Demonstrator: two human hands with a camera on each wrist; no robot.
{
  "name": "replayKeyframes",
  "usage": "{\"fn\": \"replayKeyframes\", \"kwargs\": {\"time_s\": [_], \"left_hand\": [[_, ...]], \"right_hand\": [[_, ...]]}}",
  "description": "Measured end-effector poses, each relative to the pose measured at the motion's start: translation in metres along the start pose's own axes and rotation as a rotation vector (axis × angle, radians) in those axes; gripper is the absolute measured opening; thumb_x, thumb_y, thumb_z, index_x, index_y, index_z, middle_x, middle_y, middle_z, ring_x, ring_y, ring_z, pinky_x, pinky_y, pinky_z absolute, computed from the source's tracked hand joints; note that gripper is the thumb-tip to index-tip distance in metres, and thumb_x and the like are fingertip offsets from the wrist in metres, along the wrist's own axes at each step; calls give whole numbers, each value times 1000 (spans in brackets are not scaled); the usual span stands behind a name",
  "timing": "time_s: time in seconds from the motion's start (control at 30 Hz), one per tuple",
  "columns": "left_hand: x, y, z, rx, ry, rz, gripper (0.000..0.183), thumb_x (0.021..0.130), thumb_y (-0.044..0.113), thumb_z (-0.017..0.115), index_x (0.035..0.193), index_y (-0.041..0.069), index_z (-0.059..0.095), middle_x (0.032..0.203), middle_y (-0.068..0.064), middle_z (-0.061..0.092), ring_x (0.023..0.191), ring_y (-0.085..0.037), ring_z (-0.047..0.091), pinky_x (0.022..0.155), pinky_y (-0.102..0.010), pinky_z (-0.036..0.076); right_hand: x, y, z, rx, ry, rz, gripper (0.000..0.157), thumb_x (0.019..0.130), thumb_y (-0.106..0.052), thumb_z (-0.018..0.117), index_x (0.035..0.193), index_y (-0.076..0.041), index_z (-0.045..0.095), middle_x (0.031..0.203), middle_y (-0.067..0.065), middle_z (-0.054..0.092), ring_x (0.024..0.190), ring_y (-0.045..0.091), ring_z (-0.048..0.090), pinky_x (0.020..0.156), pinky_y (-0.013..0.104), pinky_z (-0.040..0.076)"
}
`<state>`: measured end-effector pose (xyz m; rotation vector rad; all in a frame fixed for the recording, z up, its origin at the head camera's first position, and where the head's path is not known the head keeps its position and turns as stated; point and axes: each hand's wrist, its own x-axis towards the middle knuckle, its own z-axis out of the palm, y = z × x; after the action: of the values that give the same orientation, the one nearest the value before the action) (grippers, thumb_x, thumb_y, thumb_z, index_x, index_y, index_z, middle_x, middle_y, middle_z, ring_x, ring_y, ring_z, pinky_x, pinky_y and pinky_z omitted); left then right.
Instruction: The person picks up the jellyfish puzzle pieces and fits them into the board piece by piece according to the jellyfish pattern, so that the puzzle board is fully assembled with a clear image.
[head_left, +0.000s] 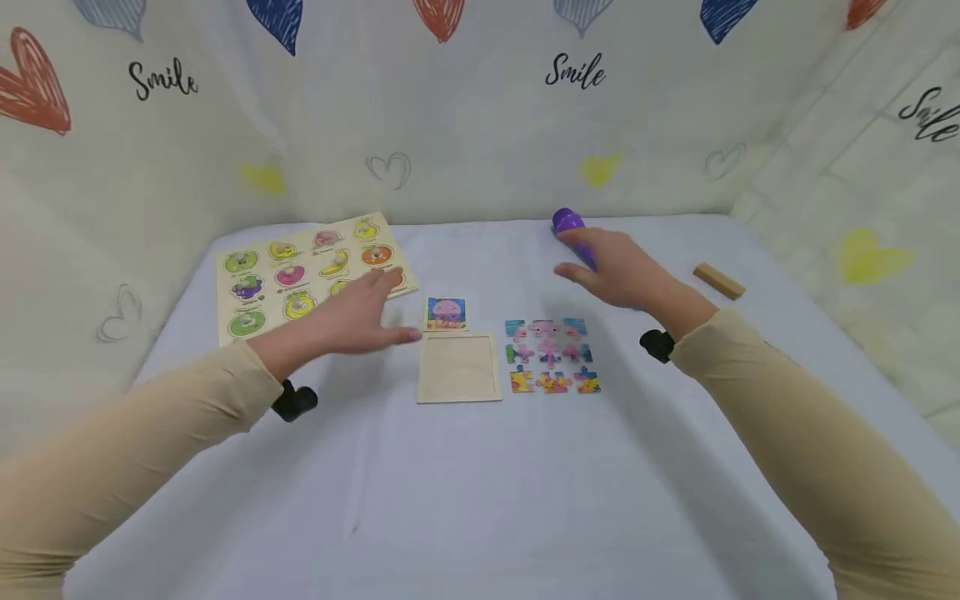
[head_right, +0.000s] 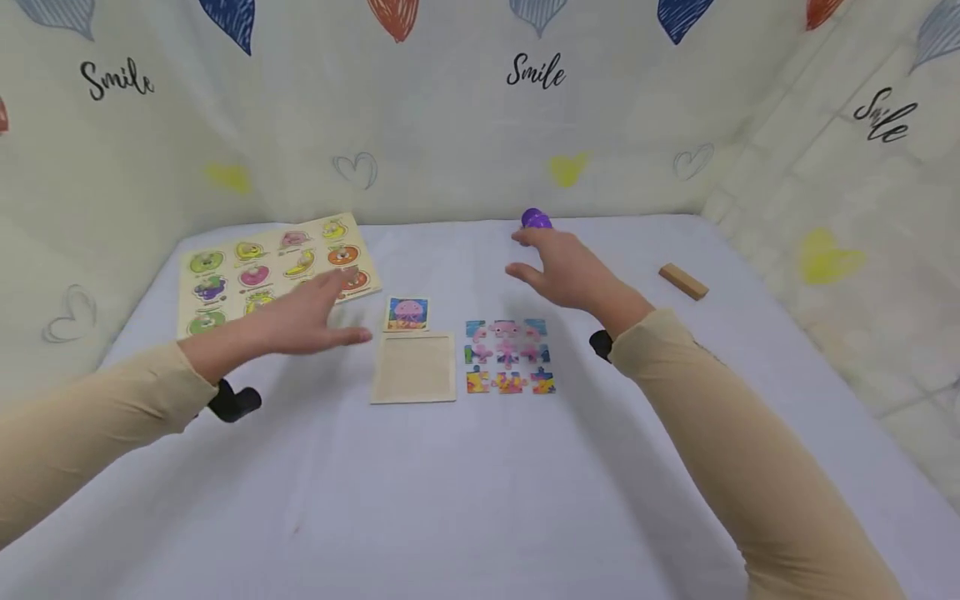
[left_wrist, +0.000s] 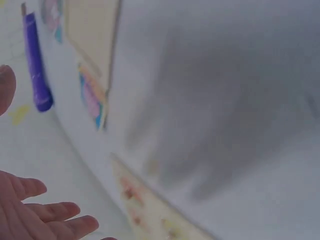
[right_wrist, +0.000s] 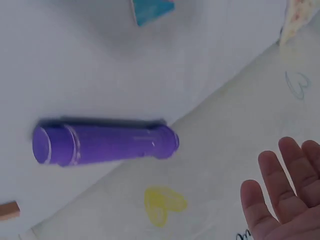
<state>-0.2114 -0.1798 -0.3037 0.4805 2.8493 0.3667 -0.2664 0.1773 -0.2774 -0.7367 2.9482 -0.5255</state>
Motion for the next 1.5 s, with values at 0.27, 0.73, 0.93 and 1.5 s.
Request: {"fn": "replayKeyframes", "kwargs": {"time_s": [0.27, 0.73, 0.93, 1.5], "left_hand": [[-11, 4, 61, 2, -133, 85, 104, 89, 59, 70, 161, 1, 23, 164, -31, 24, 152, -51, 23, 119, -64, 29], [-15, 4, 72, 97, -123, 95, 100, 91, 66, 63, 164, 12, 21, 168, -27, 17, 154, -51, 18, 115, -69, 32], [-16, 3, 72, 138, -108, 102, 101, 90, 66, 65, 164, 12, 23, 167, -27, 19, 153, -50, 21, 114, -67, 35], [-14, -3, 73, 160, -119, 78, 101, 89, 67, 65, 163, 12, 25, 166, -27, 23, 152, -51, 24, 112, -67, 38]], "right_hand": [[-3, 12, 42, 38, -102, 14, 50, 102, -22, 65, 145, 0, 53, 145, 21, 59, 140, 39, 51, 115, 55, 41], [17, 3, 76, 30, -233, -44, 36, 95, -22, 75, 125, -3, 71, 121, 11, 71, 115, 28, 64, 104, 46, 51], [24, 3, 83, 35, -219, -64, 32, 90, -25, 80, 115, -5, 75, 111, 9, 69, 105, 25, 62, 100, 44, 52], [32, -33, 85, 257, -203, 34, 16, 92, -7, 76, 100, -8, 62, 96, 8, 66, 91, 23, 58, 84, 35, 50]]}}
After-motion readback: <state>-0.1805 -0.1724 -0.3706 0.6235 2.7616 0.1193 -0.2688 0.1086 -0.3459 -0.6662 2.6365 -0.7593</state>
